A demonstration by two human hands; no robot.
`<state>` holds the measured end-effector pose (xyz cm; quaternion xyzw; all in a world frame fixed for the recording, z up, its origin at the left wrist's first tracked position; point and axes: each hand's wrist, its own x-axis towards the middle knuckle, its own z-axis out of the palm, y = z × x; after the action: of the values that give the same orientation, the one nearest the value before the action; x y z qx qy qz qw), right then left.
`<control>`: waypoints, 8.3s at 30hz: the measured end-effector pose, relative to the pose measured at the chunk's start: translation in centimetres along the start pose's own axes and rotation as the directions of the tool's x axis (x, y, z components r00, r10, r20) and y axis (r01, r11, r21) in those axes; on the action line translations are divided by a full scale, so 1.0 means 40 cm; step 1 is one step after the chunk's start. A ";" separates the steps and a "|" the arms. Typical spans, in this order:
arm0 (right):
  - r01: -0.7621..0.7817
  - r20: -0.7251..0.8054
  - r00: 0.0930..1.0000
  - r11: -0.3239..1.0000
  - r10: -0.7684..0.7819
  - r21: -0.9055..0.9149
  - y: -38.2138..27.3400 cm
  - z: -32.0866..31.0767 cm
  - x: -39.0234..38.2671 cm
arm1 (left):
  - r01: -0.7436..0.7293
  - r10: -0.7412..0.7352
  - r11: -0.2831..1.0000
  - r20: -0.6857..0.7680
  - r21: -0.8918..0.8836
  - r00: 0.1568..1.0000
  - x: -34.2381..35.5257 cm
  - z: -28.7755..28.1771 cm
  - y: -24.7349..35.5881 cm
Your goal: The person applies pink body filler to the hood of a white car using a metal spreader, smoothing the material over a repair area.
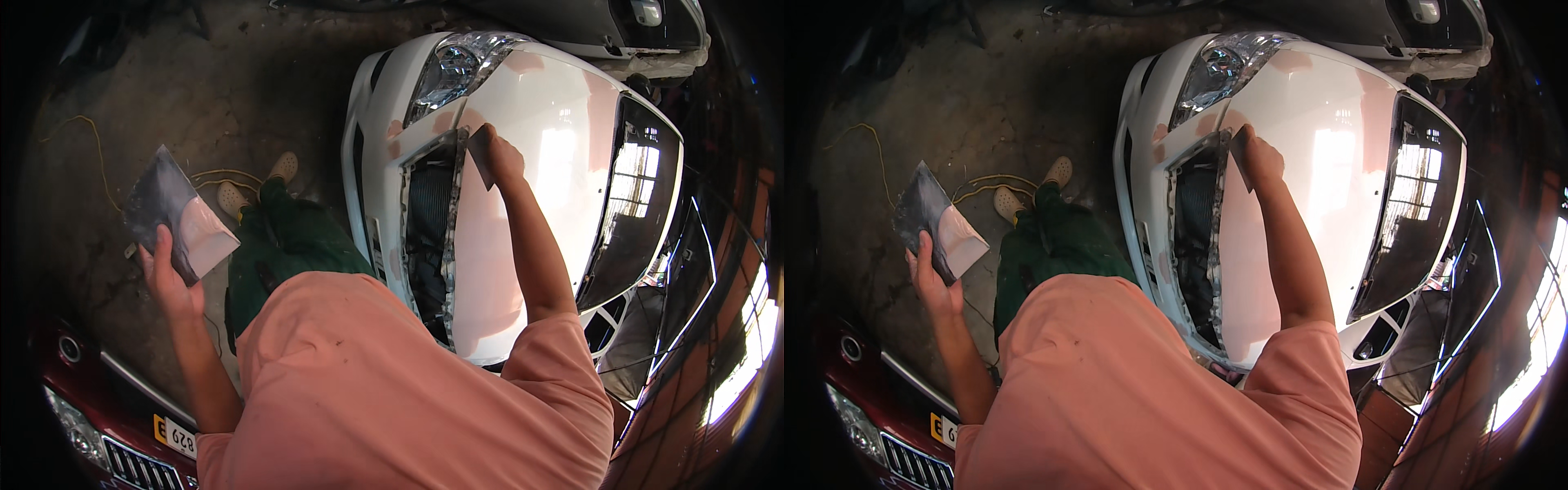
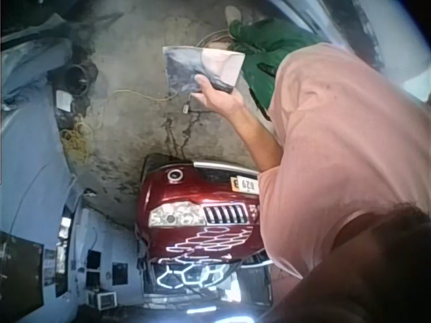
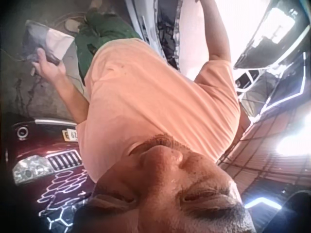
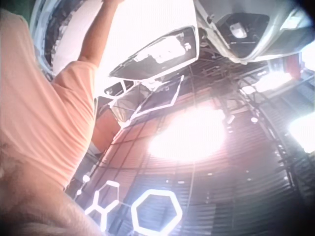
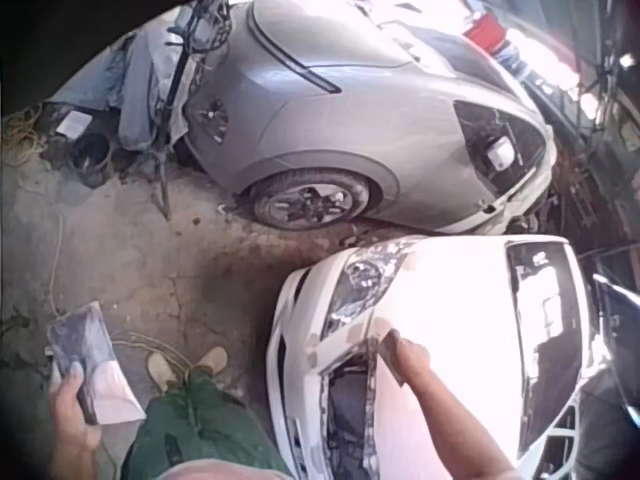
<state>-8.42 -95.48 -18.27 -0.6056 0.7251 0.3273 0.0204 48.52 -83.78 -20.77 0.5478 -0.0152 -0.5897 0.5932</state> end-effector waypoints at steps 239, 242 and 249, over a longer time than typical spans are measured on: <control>0.912 0.222 0.379 0.322 -0.899 -0.252 0.381 0.634 -1.051 | -0.252 0.291 0.956 -0.368 0.153 0.883 -1.136 -0.394 -0.917; 0.921 0.261 0.348 0.277 -0.900 -0.272 0.359 0.633 -1.047 | -0.239 0.273 0.962 -0.394 0.134 0.878 -1.134 -0.438 -0.935; 0.913 0.328 0.353 0.245 -0.876 -0.327 0.347 0.633 -1.048 | -0.246 0.280 0.960 -0.393 0.135 0.876 -1.140 -0.465 -0.959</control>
<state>-18.94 -45.84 -14.05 -0.8808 0.1499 0.4406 0.0872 20.81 -28.04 -25.17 0.6753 0.0107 -0.3753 0.6349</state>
